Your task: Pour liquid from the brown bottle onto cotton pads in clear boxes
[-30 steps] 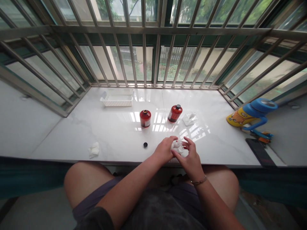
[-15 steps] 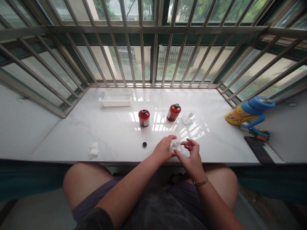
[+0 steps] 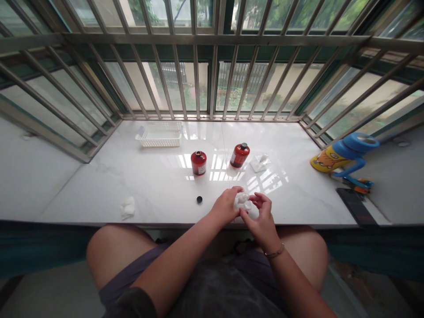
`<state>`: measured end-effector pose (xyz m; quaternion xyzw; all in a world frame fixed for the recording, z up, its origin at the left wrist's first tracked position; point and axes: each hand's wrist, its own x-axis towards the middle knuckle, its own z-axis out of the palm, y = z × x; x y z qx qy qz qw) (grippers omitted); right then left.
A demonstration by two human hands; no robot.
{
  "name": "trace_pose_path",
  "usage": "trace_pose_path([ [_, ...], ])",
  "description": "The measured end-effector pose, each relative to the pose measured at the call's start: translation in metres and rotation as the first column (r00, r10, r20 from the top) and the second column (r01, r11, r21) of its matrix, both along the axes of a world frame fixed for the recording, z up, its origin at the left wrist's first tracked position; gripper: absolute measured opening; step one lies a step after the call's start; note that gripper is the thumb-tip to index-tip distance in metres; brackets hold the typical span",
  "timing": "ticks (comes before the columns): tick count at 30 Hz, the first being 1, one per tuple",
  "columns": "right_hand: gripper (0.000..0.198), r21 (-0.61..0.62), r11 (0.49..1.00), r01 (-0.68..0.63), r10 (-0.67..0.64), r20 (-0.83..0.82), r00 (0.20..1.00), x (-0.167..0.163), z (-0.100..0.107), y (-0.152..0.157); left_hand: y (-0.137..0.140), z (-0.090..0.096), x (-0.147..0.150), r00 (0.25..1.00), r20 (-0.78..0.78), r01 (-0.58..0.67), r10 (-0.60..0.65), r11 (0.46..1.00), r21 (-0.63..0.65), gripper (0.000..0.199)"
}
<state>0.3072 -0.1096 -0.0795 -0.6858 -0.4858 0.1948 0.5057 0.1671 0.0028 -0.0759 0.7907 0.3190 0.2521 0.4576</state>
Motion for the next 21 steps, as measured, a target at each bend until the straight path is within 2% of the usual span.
trace_pose_path([
  [3, 0.06, 0.067, 0.996, 0.055, -0.054, -0.011, 0.998, 0.002, -0.002, 0.0, 0.0, -0.001, 0.0, 1.0, 0.003, 0.005, -0.005, 1.0, 0.001, 0.068],
  [7, 0.06, 0.06, 0.997, -0.045, 0.048, -0.058, 0.997, 0.003, -0.005, 0.0, 0.001, -0.002, 0.001, 1.0, 0.001, 0.007, -0.007, 1.0, 0.003, 0.07],
  [11, 0.042, 0.071, 0.997, 0.012, -0.005, -0.097, 0.995, 0.004, -0.008, -0.001, 0.001, -0.003, 0.0, 1.0, 0.003, 0.005, -0.005, 1.0, 0.007, 0.073],
  [14, 0.044, 0.087, 0.996, -0.017, 0.026, -0.103, 0.994, 0.003, -0.005, -0.001, 0.0, -0.004, 0.0, 1.0, 0.004, 0.005, -0.005, 1.0, 0.012, 0.072],
  [17, 0.049, 0.046, 0.998, -0.05, 0.052, -0.058, 0.997, -0.001, 0.0, 0.0, 0.001, -0.004, 0.001, 1.0, 0.003, 0.004, -0.004, 1.0, 0.018, 0.07],
  [21, 0.046, -0.012, 0.998, 0.063, -0.062, 0.073, 0.995, -0.004, 0.003, 0.006, 0.001, -0.006, 0.002, 1.0, 0.002, -0.002, 0.002, 1.0, 0.024, 0.067],
])
